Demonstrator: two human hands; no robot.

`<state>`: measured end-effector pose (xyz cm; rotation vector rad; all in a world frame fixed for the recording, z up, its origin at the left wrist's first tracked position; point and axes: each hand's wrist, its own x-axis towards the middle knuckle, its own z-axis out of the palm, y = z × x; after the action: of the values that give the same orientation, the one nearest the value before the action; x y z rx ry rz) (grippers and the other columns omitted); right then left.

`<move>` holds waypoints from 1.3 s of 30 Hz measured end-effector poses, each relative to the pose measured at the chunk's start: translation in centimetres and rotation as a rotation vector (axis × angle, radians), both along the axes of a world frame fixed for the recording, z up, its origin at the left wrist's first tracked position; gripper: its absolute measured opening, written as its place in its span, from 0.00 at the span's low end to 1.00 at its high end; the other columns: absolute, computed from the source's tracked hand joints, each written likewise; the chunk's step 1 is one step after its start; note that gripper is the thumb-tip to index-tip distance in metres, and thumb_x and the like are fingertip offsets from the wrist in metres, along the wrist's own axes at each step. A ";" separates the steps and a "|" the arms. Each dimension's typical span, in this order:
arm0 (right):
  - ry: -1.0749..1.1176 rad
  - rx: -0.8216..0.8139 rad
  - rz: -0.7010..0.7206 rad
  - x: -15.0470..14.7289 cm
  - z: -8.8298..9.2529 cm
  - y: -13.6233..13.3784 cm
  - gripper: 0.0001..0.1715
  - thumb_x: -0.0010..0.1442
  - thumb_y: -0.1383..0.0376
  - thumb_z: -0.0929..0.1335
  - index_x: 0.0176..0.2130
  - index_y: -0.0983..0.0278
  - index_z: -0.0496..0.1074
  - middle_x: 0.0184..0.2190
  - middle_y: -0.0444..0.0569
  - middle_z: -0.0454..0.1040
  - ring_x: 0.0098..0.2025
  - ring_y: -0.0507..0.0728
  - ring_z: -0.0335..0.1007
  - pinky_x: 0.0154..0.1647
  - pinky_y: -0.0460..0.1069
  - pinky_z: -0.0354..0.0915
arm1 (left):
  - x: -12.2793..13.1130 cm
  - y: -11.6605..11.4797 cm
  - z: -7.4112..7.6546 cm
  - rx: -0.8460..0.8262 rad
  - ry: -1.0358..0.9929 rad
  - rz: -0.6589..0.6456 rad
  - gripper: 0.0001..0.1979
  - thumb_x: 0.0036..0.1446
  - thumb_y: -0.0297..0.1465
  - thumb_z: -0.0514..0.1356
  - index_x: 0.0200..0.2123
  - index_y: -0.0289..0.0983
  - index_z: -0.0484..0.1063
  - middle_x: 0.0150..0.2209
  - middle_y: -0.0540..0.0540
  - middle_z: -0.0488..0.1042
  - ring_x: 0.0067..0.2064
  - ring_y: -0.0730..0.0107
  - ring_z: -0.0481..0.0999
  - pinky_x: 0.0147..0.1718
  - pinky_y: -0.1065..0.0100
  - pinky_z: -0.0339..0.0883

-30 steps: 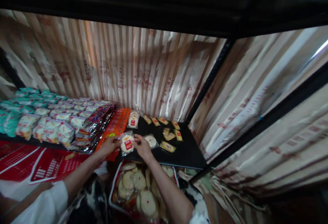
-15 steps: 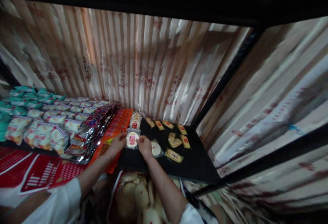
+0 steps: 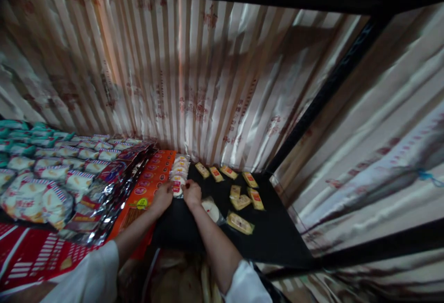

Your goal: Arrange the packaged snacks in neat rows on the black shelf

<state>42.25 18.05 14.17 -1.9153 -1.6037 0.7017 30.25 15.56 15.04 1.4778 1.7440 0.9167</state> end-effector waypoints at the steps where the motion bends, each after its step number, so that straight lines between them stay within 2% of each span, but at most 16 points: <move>1: -0.024 0.006 0.003 0.0 -0.1 0.2 0.10 0.55 0.64 0.66 0.38 0.63 0.74 0.36 0.48 0.77 0.39 0.54 0.73 0.37 0.45 0.63 | 0.0 0.1 0.0 0.005 0.043 -0.012 0.19 0.53 0.19 0.52 0.47 0.35 0.72 0.55 0.42 0.68 0.56 0.63 0.66 0.56 0.64 0.56; 7: -0.118 -0.010 0.028 -0.2 -0.8 0.9 0.13 0.57 0.62 0.66 0.41 0.63 0.73 0.39 0.50 0.76 0.41 0.55 0.73 0.39 0.45 0.63 | 0.3 0.5 0.1 0.008 0.263 -0.056 0.20 0.54 0.20 0.50 0.49 0.34 0.70 0.57 0.40 0.66 0.58 0.62 0.64 0.56 0.65 0.58; 14: -0.228 -0.080 0.040 -0.2 -0.4 0.9 0.16 0.58 0.57 0.64 0.44 0.60 0.72 0.42 0.52 0.74 0.43 0.58 0.72 0.38 0.48 0.62 | 0.4 0.3 -0.8 0.044 0.362 -0.091 0.22 0.53 0.19 0.50 0.50 0.33 0.69 0.58 0.39 0.64 0.57 0.60 0.65 0.56 0.65 0.58; 21: -0.141 -0.017 -0.011 -0.9 -0.9 0.7 0.16 0.59 0.61 0.63 0.45 0.65 0.70 0.40 0.54 0.74 0.41 0.56 0.71 0.39 0.47 0.62 | 0.7 -0.1 -1.4 0.083 0.417 -0.105 0.24 0.52 0.19 0.50 0.53 0.29 0.66 0.60 0.36 0.61 0.59 0.60 0.62 0.57 0.66 0.56; 24: -0.100 0.043 -0.040 -0.4 -0.6 0.1 0.18 0.59 0.61 0.63 0.48 0.66 0.69 0.41 0.54 0.73 0.41 0.56 0.71 0.41 0.47 0.63 | 1.1 -0.7 -1.5 0.131 0.453 -0.098 0.24 0.52 0.19 0.49 0.54 0.27 0.65 0.61 0.34 0.57 0.62 0.57 0.57 0.59 0.65 0.54; 27: -0.091 0.120 -0.049 1.4 -0.1 -1.3 0.17 0.59 0.65 0.62 0.48 0.65 0.69 0.43 0.53 0.73 0.44 0.56 0.70 0.44 0.47 0.62 | 1.6 -1.9 -1.3 0.198 0.496 -0.098 0.23 0.51 0.19 0.50 0.52 0.27 0.67 0.62 0.35 0.56 0.63 0.55 0.53 0.60 0.61 0.52; 32: -0.152 0.181 -0.015 6.1 0.6 -5.2 0.20 0.58 0.72 0.58 0.47 0.65 0.71 0.45 0.52 0.73 0.49 0.55 0.67 0.51 0.47 0.59 | 3.1 -4.7 -0.7 0.214 0.434 -0.281 0.19 0.52 0.20 0.49 0.45 0.33 0.72 0.58 0.41 0.63 0.59 0.64 0.60 0.59 0.67 0.54; 35: -0.226 0.149 0.039 8.4 0.6 -7.9 0.20 0.58 0.72 0.58 0.46 0.66 0.71 0.45 0.52 0.73 0.49 0.56 0.67 0.52 0.48 0.58 | 4.7 -6.1 -0.6 0.137 0.373 -0.324 0.20 0.53 0.20 0.49 0.47 0.34 0.71 0.55 0.42 0.66 0.57 0.67 0.63 0.57 0.69 0.55; 39: -0.342 0.105 0.132 9.3 0.4 -10.5 0.20 0.57 0.72 0.59 0.47 0.68 0.71 0.48 0.55 0.72 0.49 0.58 0.66 0.52 0.49 0.58 | 7.0 -7.4 -0.6 0.002 0.274 -0.307 0.22 0.51 0.19 0.51 0.51 0.31 0.68 0.55 0.40 0.67 0.57 0.65 0.64 0.57 0.69 0.54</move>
<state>51.51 7.55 14.58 -1.9424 -1.9474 0.3423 37.20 8.20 14.41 1.8787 1.6358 0.5781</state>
